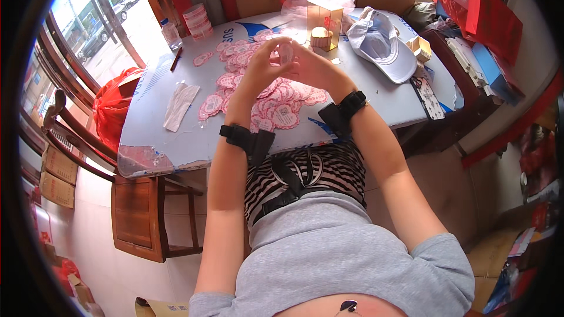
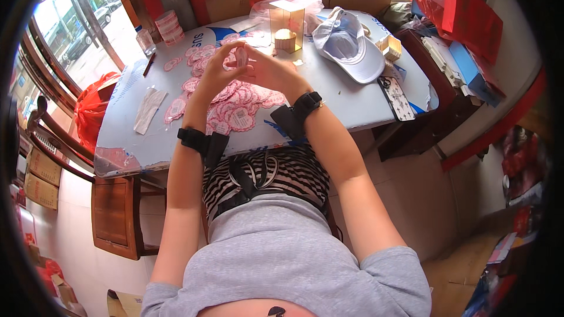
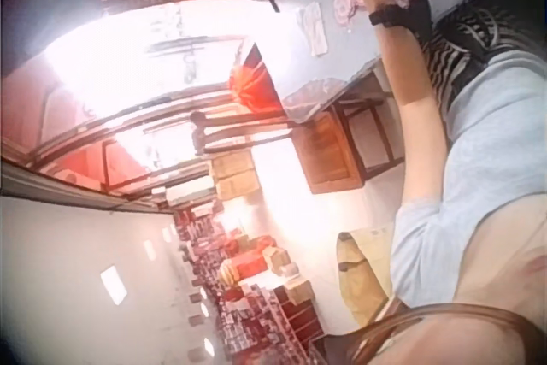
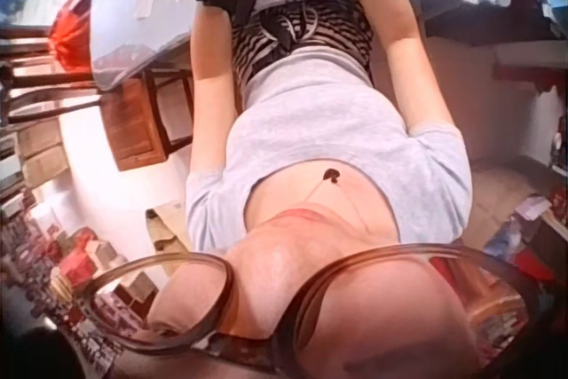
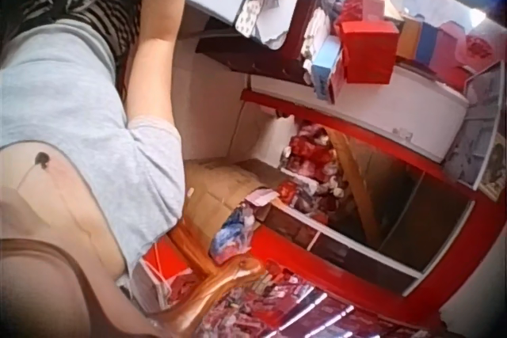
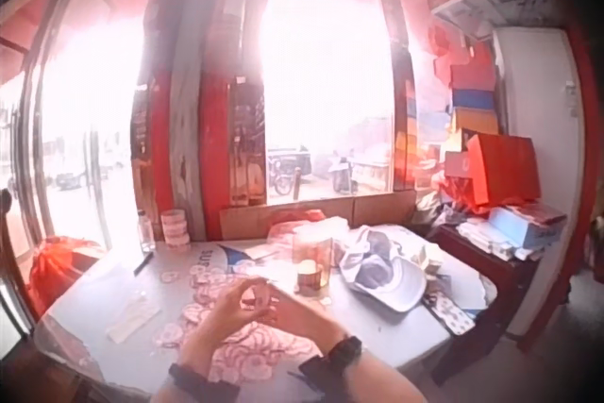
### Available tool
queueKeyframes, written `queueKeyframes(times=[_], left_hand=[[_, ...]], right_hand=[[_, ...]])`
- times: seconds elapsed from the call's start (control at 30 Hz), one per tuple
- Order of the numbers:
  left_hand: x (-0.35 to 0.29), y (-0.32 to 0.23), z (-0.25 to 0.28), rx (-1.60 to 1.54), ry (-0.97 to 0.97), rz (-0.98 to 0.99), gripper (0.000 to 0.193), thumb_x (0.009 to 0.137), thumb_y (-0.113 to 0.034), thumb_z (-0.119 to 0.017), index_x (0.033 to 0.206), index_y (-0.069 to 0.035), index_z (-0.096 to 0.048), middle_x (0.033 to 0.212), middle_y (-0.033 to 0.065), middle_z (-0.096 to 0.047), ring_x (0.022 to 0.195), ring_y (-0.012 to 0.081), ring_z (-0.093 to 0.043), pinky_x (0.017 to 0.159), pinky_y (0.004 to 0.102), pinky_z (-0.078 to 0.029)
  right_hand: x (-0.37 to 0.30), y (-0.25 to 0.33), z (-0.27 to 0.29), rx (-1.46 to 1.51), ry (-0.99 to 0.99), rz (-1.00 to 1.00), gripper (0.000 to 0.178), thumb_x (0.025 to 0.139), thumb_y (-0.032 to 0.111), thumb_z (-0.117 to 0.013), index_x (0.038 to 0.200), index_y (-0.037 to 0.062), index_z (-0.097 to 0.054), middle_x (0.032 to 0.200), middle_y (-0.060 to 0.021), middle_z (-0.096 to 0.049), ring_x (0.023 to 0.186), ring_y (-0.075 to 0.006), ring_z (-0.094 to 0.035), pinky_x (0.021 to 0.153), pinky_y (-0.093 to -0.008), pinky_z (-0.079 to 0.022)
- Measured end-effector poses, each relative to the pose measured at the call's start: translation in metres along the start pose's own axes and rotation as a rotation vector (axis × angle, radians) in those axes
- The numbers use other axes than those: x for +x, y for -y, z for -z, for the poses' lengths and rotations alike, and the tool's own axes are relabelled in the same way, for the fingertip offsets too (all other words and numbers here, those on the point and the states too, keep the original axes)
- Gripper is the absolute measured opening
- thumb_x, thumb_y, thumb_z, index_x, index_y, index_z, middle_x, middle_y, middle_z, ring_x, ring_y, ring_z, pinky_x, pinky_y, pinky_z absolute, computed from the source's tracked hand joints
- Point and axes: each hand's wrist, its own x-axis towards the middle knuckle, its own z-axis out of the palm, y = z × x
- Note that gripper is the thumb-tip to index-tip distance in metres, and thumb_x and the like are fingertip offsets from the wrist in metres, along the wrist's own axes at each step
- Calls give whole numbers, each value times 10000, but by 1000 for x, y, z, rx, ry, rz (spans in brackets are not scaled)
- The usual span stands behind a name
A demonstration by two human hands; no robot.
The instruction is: Sorting and organizing pink heart-shaped paper tags at a desk.
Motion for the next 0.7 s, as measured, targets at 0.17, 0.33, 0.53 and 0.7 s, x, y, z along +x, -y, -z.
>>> queueKeyframes(times=[0.17, 0.33, 0.53, 0.7], left_hand=[[1, 2, -2, -104, 4, 31, 541, 713, -174, -751, 1200, -78, -537, 1180, 84, -567, 1101, 201, -520, 941, 327, -410], [1, 1, -2, -22, -27, -67, 478, 730, -104, -718, 1178, -76, -554, 1117, 105, -577, 967, 188, -595, 781, 307, -534], [1, 2, -1, -112, 17, 51, 579, 700, -169, -767, 1227, -109, -535, 1102, 81, -569, 917, 175, -597, 788, 303, -510], [1, 5, -3, -110, -10, 7, 559, 704, -150, -763, 1210, -73, -536, 1058, 119, -604, 854, 201, -650, 716, 302, -539]], right_hand=[[0, -1, 1, -13, 55, 23, 437, 912, 369, -513, 1241, 86, -462, 1164, -134, -558, 1076, -209, -544, 927, -333, -437], [-5, 2, -2, -11, 79, 36, 431, 939, 357, -455, 1280, 94, -422, 1223, -121, -515, 1131, -200, -501, 945, -319, -419], [-5, 2, -5, 51, 79, 61, 424, 927, 327, -501, 1243, 49, -453, 1196, -157, -533, 1113, -226, -522, 950, -336, -421], [-2, 0, -1, 23, 127, 84, 433, 924, 333, -504, 1249, 51, -450, 1200, -165, -527, 1138, -238, -506, 959, -341, -412]])
